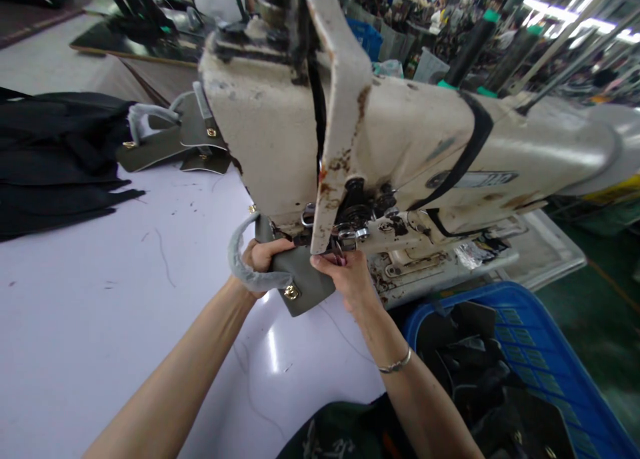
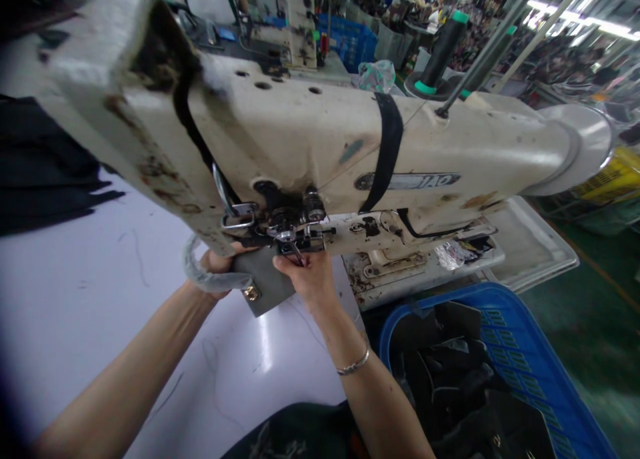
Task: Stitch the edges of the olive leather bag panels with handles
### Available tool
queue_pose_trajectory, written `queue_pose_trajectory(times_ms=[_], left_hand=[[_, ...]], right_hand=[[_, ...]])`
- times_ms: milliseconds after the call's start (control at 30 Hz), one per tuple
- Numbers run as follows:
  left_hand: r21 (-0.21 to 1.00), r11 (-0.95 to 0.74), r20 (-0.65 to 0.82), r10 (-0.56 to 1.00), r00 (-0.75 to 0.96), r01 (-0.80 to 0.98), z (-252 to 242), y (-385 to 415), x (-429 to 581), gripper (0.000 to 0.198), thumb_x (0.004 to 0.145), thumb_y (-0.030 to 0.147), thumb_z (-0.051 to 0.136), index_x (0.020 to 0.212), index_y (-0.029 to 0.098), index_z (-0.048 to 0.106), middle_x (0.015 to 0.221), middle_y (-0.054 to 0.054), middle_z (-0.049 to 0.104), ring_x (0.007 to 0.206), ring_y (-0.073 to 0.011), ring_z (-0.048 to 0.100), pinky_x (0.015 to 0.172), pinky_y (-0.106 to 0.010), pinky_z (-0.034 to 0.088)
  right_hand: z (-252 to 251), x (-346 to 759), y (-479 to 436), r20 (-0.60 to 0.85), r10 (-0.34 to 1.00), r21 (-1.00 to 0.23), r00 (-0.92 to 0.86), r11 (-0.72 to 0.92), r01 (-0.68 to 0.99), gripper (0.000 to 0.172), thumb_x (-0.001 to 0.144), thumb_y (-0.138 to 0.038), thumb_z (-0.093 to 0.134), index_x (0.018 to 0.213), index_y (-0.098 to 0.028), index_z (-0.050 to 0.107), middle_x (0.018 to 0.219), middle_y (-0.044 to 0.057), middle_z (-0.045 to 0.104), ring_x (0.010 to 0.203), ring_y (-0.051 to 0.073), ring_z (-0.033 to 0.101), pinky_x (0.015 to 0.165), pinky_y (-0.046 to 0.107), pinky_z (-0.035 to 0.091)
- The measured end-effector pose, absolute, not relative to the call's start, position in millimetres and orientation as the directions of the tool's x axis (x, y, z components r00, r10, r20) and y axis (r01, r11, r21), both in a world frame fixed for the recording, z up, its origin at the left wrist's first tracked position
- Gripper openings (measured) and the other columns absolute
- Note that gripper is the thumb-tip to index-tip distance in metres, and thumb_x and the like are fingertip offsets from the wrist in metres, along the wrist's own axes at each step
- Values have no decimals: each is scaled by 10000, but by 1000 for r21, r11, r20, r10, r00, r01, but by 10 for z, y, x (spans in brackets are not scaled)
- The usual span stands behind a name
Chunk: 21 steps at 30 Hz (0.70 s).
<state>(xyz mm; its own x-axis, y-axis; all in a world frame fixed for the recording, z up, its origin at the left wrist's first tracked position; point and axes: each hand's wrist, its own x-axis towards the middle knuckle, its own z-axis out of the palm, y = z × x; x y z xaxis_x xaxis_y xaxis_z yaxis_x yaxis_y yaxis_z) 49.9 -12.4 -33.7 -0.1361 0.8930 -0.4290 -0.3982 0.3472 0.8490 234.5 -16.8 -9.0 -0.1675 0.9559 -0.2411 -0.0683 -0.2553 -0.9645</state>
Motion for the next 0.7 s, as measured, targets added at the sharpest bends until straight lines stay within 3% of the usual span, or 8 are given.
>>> queue_pose_trajectory(times_ms=[100,200,433,567,700], left_hand=[[847,337,-417,901,-120,-410,-367,-111,477,484,661,264,841,1107,94,759,941,-128,796,735,-279,737,661,-374,634],[822,333,-419,903,-93,-463,-338,-107,505,441,650,234,837,1067,111,761,959,-116,798,780,-303,746,725,-413,643],[821,322,-410,907,-93,-472,-225,7,485,388,646,190,787,1027,126,752,914,-114,796,893,-327,754,837,-487,637],[800,361,-446,892,-74,-480,-262,106,410,332,705,144,725,1036,128,747,899,-114,797,978,-317,755,858,-489,630],[783,398,-473,880,-41,-478,-276,139,316,344,683,128,793,1023,118,740,949,-129,801,1041,-335,744,908,-489,625]], right_hand=[[-45,2375,-228,-348,910,-892,-224,-396,-220,337,555,-340,924,631,-171,642,634,-27,571,609,113,466,620,277,409],[2,2382,-277,-403,885,-855,-231,-455,-251,393,514,-341,944,611,-174,602,612,-36,519,592,104,427,594,277,388],[-90,2235,-290,-260,959,-958,-112,-271,-97,473,669,-360,815,481,-209,408,538,-58,342,558,88,297,539,265,293],[-156,2139,-264,-233,970,-972,-68,-234,-13,460,713,-380,778,479,-214,419,538,-51,351,562,101,331,544,261,317],[-130,2096,-260,-223,975,-975,-20,-223,22,475,733,-375,784,446,-206,445,499,-58,339,532,98,347,533,260,305]])
